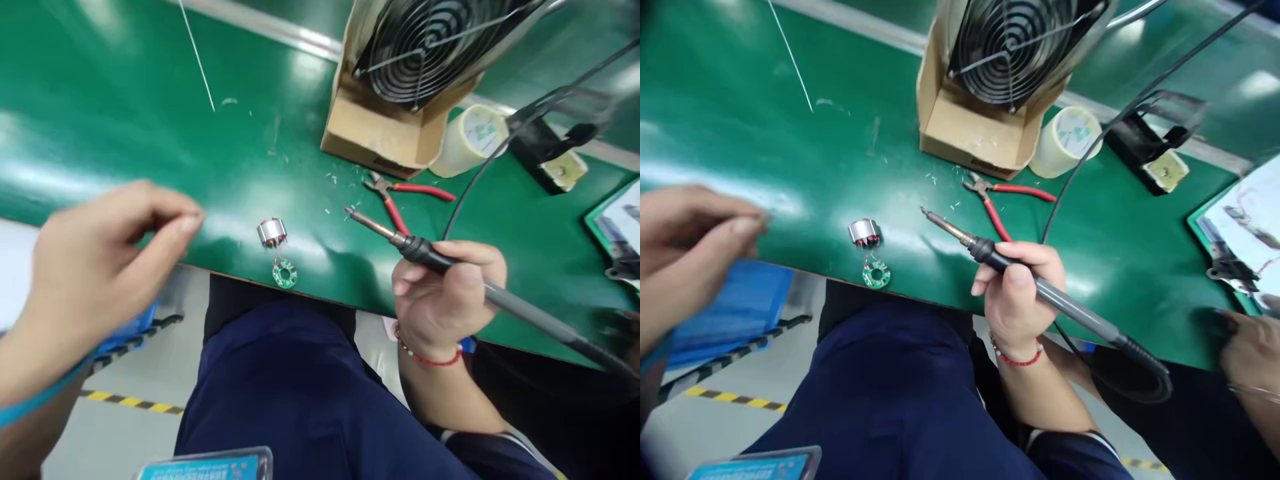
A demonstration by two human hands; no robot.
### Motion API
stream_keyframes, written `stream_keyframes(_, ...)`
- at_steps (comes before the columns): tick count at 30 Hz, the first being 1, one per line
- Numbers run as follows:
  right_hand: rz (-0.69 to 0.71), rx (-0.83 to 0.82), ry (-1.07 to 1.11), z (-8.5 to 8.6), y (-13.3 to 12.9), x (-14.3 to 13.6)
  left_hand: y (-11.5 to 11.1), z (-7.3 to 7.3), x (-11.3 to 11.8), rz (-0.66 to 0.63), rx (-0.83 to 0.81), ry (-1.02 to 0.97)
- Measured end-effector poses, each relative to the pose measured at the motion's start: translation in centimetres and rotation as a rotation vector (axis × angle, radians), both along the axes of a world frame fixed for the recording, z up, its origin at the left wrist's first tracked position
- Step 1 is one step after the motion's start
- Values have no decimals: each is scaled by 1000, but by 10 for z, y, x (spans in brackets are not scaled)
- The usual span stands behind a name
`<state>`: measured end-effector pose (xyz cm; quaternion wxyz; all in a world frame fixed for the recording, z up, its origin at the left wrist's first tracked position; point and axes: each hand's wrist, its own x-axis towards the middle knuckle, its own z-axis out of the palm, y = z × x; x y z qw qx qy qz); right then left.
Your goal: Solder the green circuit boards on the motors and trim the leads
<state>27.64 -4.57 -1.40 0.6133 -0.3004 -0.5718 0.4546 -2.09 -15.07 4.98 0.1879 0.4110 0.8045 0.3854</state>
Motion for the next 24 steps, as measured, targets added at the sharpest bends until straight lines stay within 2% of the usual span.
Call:
stream_keyframes(1,-27,-19,-6,2,4,1,35,8,-8,-93,48,205)
stream_keyframes(2,-54,-40,-16,4,7,3,73,15,-14,-165,37,320)
stream_keyframes(3,-79,-59,-28,6,9,4,112,22,-20,-200,-22,359)
stream_keyframes(4,-95,-79,-43,8,10,6,150,28,-26,-174,-56,345)
stream_keyframes(6,-110,-113,-78,10,11,11,213,38,-35,-252,21,255)
stream_keyframes(8,-120,-132,-110,11,10,16,253,43,-45,-276,62,224)
stream_keyframes(9,-127,-137,-126,11,9,19,265,44,-50,-264,76,217)
stream_keyframes(11,-139,-135,-148,11,9,23,273,43,-61,-192,92,202)
stream_keyframes(13,-136,-129,-171,9,10,27,261,38,-69,-107,107,212)
stream_keyframes(14,-131,-126,-181,7,11,28,246,34,-71,-75,110,226)
stream_keyframes(16,-118,-126,-200,4,14,29,201,21,-67,-75,107,263)
stream_keyframes(19,-109,-97,-201,2,20,27,108,-8,-35,-227,41,269)
stream_keyframes(20,-107,-74,-190,2,21,26,77,-17,-20,-328,20,262)
stream_keyframes(21,-105,-55,-176,2,23,24,50,-25,-4,-483,64,317)
stream_keyframes(22,-101,-44,-164,2,25,22,28,-32,12,-571,93,374)
stream_keyframes(24,-94,-20,-168,1,26,19,-1,-44,42,-640,113,433)
